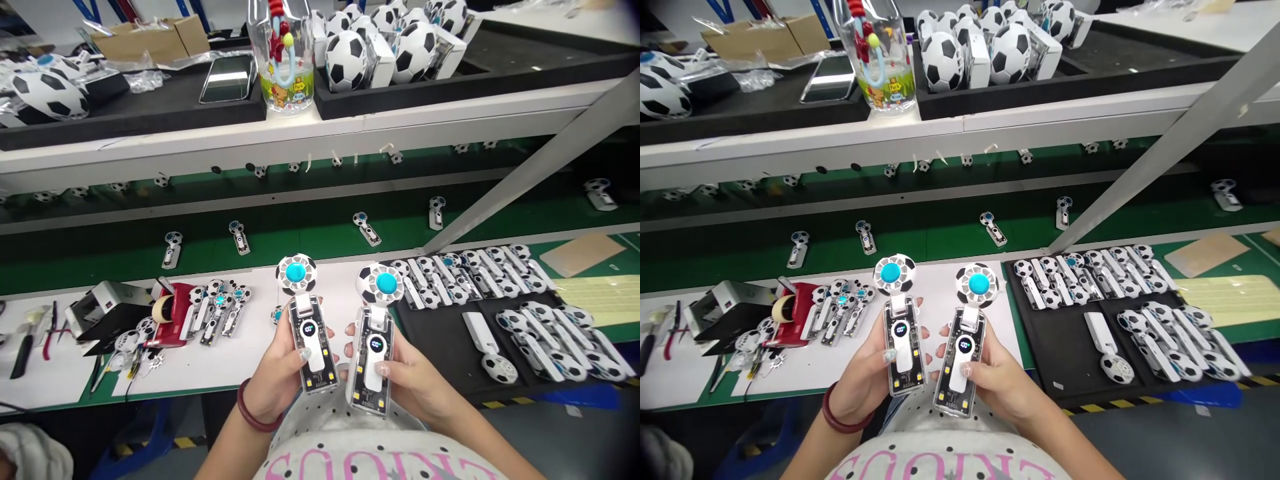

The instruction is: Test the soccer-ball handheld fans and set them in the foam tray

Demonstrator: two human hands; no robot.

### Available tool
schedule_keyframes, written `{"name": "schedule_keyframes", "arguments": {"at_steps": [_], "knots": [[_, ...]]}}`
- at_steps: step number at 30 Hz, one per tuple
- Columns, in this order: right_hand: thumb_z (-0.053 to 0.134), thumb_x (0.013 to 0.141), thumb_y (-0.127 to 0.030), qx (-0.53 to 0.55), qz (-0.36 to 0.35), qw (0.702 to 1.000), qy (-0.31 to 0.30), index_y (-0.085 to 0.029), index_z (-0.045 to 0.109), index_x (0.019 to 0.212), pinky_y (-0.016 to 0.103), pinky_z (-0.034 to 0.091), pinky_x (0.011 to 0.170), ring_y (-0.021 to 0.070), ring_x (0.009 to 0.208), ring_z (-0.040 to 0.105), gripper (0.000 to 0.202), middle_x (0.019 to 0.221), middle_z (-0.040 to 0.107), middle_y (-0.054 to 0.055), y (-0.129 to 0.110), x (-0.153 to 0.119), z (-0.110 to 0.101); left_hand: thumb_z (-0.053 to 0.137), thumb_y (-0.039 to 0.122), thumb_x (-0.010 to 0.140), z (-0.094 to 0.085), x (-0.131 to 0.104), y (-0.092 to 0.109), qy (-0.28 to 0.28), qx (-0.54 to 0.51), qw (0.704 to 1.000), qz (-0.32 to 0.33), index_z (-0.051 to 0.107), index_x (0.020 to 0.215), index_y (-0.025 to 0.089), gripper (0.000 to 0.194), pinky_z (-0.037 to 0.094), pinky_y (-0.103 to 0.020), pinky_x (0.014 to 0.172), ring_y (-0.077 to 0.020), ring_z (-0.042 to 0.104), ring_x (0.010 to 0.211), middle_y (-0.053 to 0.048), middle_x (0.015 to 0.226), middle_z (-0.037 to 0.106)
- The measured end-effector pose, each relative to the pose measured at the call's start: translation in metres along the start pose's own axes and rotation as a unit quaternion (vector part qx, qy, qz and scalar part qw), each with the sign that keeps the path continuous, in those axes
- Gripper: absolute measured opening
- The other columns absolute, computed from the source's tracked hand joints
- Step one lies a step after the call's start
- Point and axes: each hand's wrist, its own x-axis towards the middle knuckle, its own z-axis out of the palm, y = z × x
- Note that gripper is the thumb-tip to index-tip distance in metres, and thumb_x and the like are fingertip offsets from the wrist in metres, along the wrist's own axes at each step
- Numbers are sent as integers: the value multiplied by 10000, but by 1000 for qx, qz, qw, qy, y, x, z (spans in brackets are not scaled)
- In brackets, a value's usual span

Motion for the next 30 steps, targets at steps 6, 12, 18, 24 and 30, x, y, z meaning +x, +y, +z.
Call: {"name": "schedule_keyframes", "arguments": {"at_steps": [6, 12, 18, 24, 30], "knots": [[673, 713, -253, -13, -12, 1000, -15, -248, 397, 1132, 406, 474, 737, 241, 860, 614, 502, 979, 592, 66, 2, 0, 1, 691, 307, 635, 2, -5, -4, -47, -13, 999, 25, 189, 1320, 253, 851, 491, -399, 709, -274, 577, 863, -98, 984, 566], [640, 755, -248, -53, -21, 998, -28, -256, 281, 1220, 459, 459, 790, 249, 909, 599, 587, 1031, 580, 90, 0, 1, 6, 697, 311, 639, 3, -8, -3, -49, -17, 998, 23, 164, 1331, 239, 876, 461, -469, 788, -339, 549, 969, -150, 1092, 550], [639, 756, -242, -102, -35, 994, -27, -266, 219, 1259, 394, 443, 848, 193, 931, 578, 655, 1040, 570, 57, -17, 3, 19, 687, 286, 659, 3, -9, -2, -45, -14, 997, 59, 241, 1308, 274, 787, 475, -342, 783, -275, 513, 1038, -112, 1273, 438], [637, 755, -230, -126, 8, 991, -32, -258, 127, 1305, 396, 391, 930, 216, 1085, 506, 751, 1201, 505, 99, -37, 2, 37, 693, 321, 652, 5, -15, 4, -61, -6, 996, 69, 298, 1288, 306, 748, 448, -354, 839, -271, 521, 1027, -83, 1257, 451], [624, 759, -194, -119, 14, 991, -57, -265, 137, 1295, 389, 427, 884, 197, 986, 554, 727, 1115, 517, 70, -39, 1, 42, 672, 347, 675, 3, -22, 4, -61, 15, 995, 73, 311, 1287, 301, 712, 477, -332, 772, -264, 552, 962, -97, 1240, 459]]}}
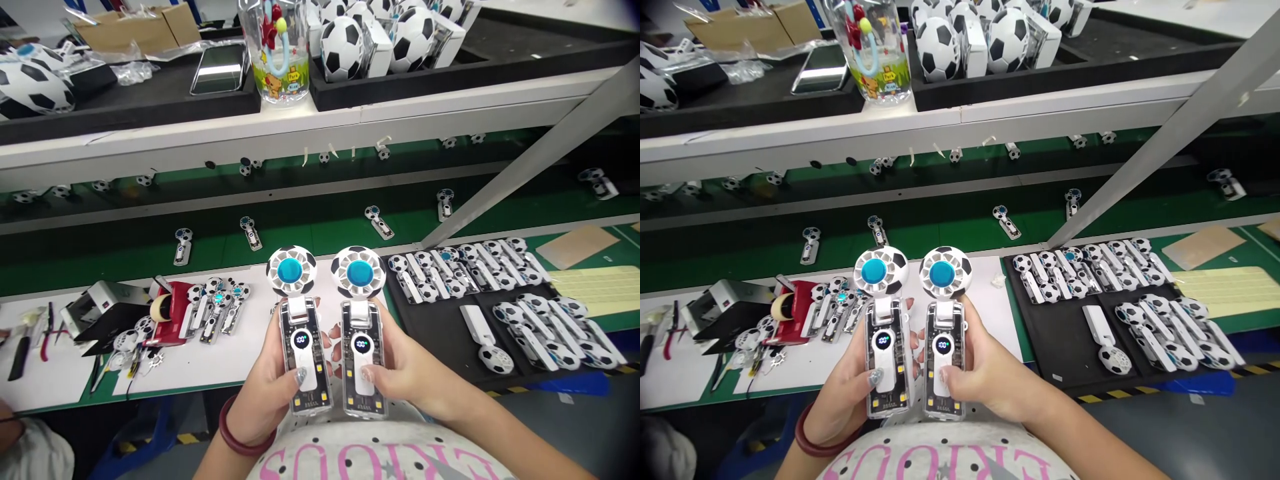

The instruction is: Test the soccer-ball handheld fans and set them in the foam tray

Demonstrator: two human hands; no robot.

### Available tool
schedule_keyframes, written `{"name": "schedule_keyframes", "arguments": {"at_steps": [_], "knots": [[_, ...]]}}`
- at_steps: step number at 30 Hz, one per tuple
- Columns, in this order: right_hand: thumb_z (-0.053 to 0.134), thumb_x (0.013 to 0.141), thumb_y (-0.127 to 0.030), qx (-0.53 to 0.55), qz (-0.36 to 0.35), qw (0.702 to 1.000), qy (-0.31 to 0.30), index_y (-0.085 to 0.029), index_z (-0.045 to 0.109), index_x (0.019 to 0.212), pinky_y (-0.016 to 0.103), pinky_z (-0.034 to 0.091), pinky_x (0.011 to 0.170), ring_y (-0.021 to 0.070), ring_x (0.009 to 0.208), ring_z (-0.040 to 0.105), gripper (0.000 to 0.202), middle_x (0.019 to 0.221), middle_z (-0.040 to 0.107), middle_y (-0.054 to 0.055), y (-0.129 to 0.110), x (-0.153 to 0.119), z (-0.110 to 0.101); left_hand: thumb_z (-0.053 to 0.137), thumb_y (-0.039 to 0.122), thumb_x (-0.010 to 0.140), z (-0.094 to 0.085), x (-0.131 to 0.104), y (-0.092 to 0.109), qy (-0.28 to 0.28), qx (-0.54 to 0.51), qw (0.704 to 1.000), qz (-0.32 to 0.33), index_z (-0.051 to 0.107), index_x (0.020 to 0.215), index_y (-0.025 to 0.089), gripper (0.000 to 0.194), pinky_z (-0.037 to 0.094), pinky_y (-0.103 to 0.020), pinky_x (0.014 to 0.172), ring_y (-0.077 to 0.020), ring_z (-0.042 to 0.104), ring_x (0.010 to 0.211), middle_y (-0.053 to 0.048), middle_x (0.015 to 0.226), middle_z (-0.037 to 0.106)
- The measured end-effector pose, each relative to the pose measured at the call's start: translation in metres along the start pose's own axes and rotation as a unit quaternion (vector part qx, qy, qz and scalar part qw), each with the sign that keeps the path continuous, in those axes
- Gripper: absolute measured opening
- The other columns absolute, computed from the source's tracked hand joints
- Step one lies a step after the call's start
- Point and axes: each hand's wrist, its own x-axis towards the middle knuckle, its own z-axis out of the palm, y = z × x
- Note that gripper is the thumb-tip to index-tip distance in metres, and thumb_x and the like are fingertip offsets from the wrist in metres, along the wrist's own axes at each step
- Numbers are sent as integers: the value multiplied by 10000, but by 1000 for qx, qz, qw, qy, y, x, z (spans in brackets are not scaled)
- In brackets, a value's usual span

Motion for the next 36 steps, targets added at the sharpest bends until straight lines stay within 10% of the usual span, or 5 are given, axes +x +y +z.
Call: {"name": "schedule_keyframes", "arguments": {"at_steps": [36], "knots": [[644, 742, -312, 16, -70, 997, 30, -280, 385, 1142, 387, 476, 769, 189, 867, 578, 477, 1007, 551, 53, 21, -8, -11, 652, 340, 676, 1, -10, 2, 22, -35, 999, 7, 305, 1275, 310, 693, 474, -268, 576, -185, 577, 703, -57, 930, 564]]}}
